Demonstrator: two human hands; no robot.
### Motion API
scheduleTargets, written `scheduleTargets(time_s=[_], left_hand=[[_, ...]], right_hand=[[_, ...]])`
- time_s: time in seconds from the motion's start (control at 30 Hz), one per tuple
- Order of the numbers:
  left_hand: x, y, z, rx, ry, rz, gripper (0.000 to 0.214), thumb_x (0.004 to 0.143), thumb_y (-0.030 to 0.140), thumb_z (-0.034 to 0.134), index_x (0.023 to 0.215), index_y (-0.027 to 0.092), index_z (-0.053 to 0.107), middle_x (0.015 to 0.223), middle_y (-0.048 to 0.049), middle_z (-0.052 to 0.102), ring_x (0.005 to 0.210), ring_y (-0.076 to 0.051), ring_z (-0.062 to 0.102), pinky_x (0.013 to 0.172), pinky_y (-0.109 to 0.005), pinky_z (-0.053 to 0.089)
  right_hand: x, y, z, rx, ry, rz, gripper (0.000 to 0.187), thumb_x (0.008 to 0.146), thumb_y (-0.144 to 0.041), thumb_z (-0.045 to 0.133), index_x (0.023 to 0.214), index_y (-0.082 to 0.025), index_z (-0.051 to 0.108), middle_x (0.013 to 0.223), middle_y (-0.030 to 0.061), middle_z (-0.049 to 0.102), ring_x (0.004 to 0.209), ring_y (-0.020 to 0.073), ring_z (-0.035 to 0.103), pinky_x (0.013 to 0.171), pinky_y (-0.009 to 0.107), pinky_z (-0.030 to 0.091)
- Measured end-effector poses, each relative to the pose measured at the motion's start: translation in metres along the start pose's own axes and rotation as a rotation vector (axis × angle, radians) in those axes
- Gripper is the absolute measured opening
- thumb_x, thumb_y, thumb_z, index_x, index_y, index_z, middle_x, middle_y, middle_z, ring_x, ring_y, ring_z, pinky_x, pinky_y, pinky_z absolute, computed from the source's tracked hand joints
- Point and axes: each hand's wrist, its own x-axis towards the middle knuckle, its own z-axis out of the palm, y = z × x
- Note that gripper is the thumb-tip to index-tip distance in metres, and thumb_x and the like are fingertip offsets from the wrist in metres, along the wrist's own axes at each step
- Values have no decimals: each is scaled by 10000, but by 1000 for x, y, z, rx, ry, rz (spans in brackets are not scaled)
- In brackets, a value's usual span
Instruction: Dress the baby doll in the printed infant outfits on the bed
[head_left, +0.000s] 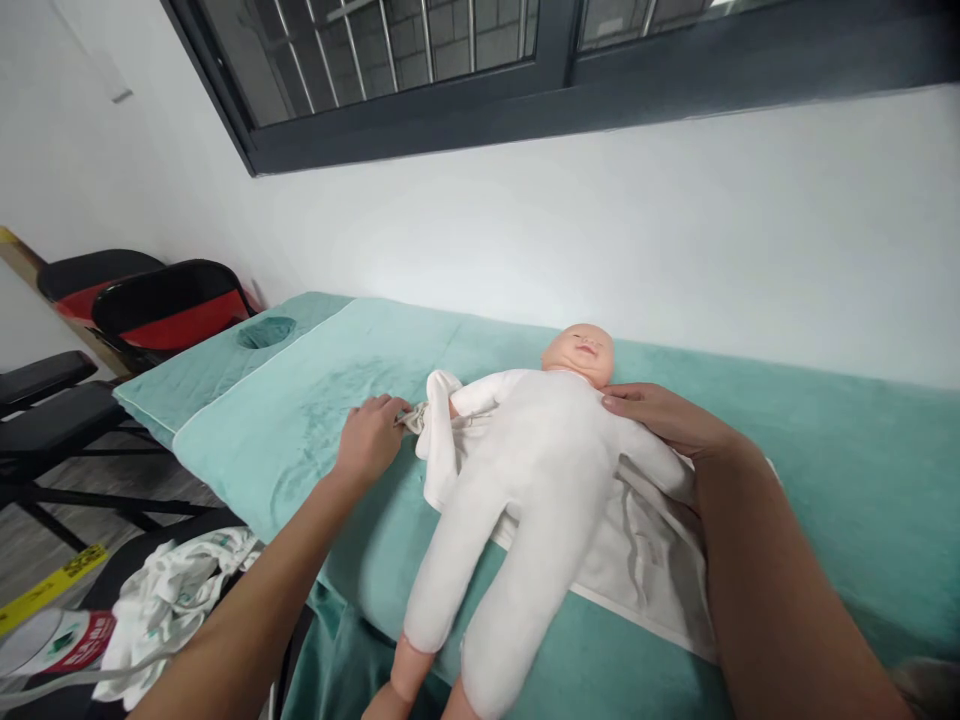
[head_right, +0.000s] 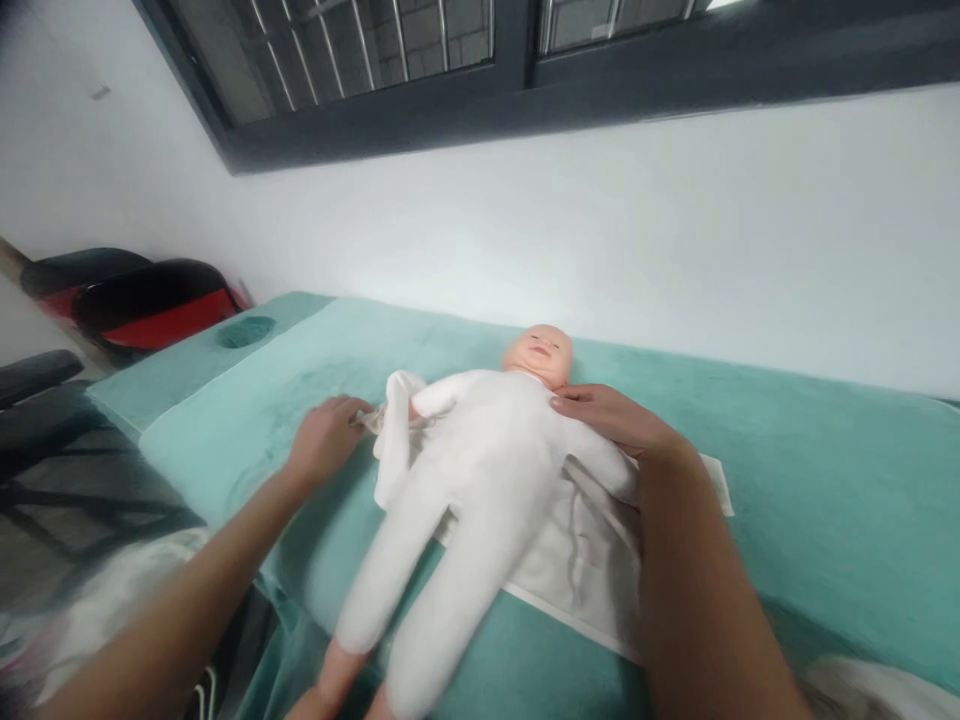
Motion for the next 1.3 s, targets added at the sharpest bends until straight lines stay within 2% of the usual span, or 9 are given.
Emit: scheduleTargets(time_s=[0.1, 0.23, 0.37, 0.47, 0.53, 0.77, 0.93, 1.07, 1.3], left_hand=[[13, -5, -3, 181, 128, 58, 306, 880, 139, 407, 1030, 204, 666, 1012, -112, 659, 1033, -298, 546, 824, -401, 385], [19, -5, 1, 139, 51, -23, 458, 835, 64, 387, 1204, 202, 619, 1177, -118, 633, 1122, -309, 520, 829, -400, 416], [14, 17, -1, -65, 45, -117, 384, 974, 309, 323, 1157, 205, 645, 1174, -101, 666, 1126, -281, 550, 950, -423, 407], [13, 37, -5, -43, -19, -99, 463, 954, 515, 365, 1075, 190, 671, 1053, -115, 709, 1115, -322, 563, 1086, -576, 244], [16, 45, -4, -30, -61, -69, 438, 909, 523, 468, 1023, 156, 678, 994, -135, 712, 1101, -348, 567, 1094, -622, 186], [37, 63, -2, -178, -2, -10, 232, 932, 218, 446, 992, 165, 664, 1020, -102, 683, 985, -243, 608, 873, -341, 442], [46, 94, -13, -332, 150, -49, 225, 961, 222, 412, 1024, 172, 623, 1042, -87, 673, 947, -216, 609, 831, -312, 446], [52, 120, -22, -516, 270, -32, 179, 944, 208, 443, 970, 187, 619, 996, -74, 680, 919, -213, 610, 826, -318, 446], [50, 151, -38, -706, 213, 38, 161, 896, 165, 473, 950, 202, 619, 988, -45, 698, 919, -186, 623, 836, -305, 459]], right_hand=[[2, 4, -3, 25, -14, -15, 523, 786, -588, 672, 1132, -198, 699, 1174, 63, 699, 1084, 311, 638, 889, 361, 517], [5, 7, -5, 15, -20, -7, 519, 798, -584, 665, 1164, -218, 695, 1153, 51, 709, 1073, 311, 641, 875, 364, 521], [4, 4, -3, 2, -30, 1, 522, 804, -602, 646, 1157, -221, 705, 1149, 50, 712, 1057, 313, 650, 871, 369, 525], [3, -1, 0, -22, -17, 27, 551, 803, -638, 622, 1161, -227, 705, 1151, 43, 713, 1088, 322, 640, 897, 378, 523], [3, -3, 2, -59, 2, 47, 563, 801, -665, 602, 1162, -245, 705, 1168, 30, 708, 1117, 325, 629, 926, 383, 516], [11, -5, 8, -183, 90, 192, 596, 771, -756, 540, 1133, -316, 717, 1230, 28, 679, 1111, 367, 631, 911, 451, 523], [1, -16, 16, -68, 115, 134, 629, 743, -748, 591, 1128, -267, 718, 1186, 51, 700, 1051, 349, 662, 860, 411, 547], [-15, -29, 25, 124, 86, -25, 605, 758, -688, 633, 1101, -195, 706, 1122, 83, 719, 972, 301, 683, 755, 328, 557], [-11, -30, 36, 203, 119, 23, 564, 736, -639, 691, 1082, -195, 710, 1031, 82, 735, 838, 262, 688, 635, 290, 537]])
